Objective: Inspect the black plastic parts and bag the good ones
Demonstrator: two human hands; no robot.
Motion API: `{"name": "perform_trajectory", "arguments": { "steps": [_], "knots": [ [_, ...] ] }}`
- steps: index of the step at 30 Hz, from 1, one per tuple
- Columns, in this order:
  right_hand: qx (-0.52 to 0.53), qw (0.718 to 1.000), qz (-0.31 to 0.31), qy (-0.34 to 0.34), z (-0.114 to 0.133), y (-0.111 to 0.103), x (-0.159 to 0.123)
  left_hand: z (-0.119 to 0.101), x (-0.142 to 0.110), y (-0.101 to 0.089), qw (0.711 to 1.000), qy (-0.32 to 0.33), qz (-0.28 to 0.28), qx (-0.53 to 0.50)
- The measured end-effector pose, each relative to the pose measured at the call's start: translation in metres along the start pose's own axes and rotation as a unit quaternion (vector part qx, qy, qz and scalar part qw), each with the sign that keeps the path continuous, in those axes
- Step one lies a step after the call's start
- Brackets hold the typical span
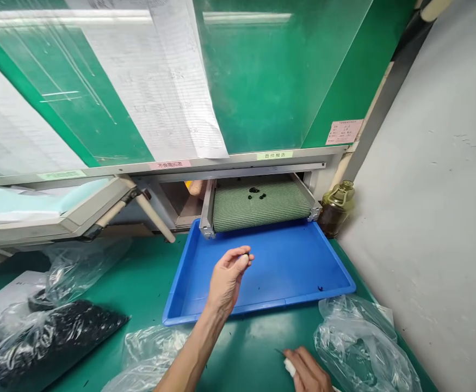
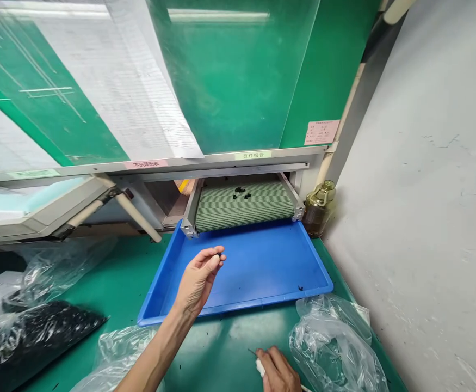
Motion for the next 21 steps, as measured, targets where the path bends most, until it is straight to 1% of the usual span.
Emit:
{"name": "perform_trajectory", "arguments": {
  "steps": [1,3,4,6,8,9,11,12,14,15,16,17,18,19,20,21],
  "knots": [
    [0.018,1.0,-0.015,0.006,0.0,-0.015,0.009,0.01,0.003,0.005,0.999,-0.024,0.006,-0.03],
    [0.046,0.998,-0.033,0.018,0.002,-0.046,0.037,0.034,0.0,0.01,0.994,-0.07,0.008,-0.089],
    [0.061,0.997,-0.031,0.045,0.0,-0.059,0.054,0.045,-0.004,0.011,0.989,-0.087,0.007,-0.118],
    [0.093,0.993,-0.015,0.065,0.002,-0.077,0.09,0.063,-0.01,0.014,0.98,-0.108,0.01,-0.167],
    [0.122,0.99,0.002,0.063,0.007,-0.085,0.122,0.074,-0.013,0.016,0.974,-0.116,0.016,-0.195],
    [0.135,0.989,0.011,0.057,0.008,-0.085,0.133,0.077,-0.015,0.015,0.973,-0.117,0.015,-0.2],
    [0.15,0.987,0.029,0.05,0.009,-0.079,0.146,0.076,-0.02,0.008,0.977,-0.112,0.004,-0.182],
    [0.151,0.986,0.044,0.051,0.008,-0.073,0.147,0.072,-0.026,0.001,0.983,-0.101,-0.003,-0.153],
    [0.15,0.983,0.09,0.053,0.009,-0.053,0.14,0.056,-0.046,-0.02,0.997,-0.063,-0.016,-0.044],
    [0.154,0.979,0.128,0.051,0.013,-0.039,0.134,0.045,-0.062,-0.035,0.998,-0.037,-0.031,0.033],
    [0.163,0.97,0.176,0.044,0.02,-0.021,0.126,0.032,-0.081,-0.054,0.991,-0.01,-0.061,0.116],
    [0.177,0.956,0.231,0.032,0.032,-0.002,0.116,0.017,-0.104,-0.076,0.974,0.012,-0.108,0.2],
    [0.191,0.939,0.285,0.019,0.048,0.019,0.104,0.002,-0.131,-0.102,0.945,0.031,-0.175,0.276],
    [0.199,0.922,0.332,0.007,0.066,0.039,0.093,-0.013,-0.161,-0.13,0.903,0.041,-0.259,0.339],
    [0.199,0.909,0.367,-0.002,0.085,0.058,0.083,-0.028,-0.192,-0.158,0.853,0.041,-0.349,0.386],
    [0.192,0.902,0.386,-0.004,0.103,0.075,0.075,-0.042,-0.222,-0.183,0.799,0.042,-0.428,0.421]
  ]
}}
Point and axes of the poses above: each hand's wrist, its own x-axis towards the middle knuckle, its own y-axis out of the palm, z = x × y, the point moved 7 cm from there along x, towards the middle knuckle, and after that the axes turned 9 degrees about z, right-handed, at the moved point
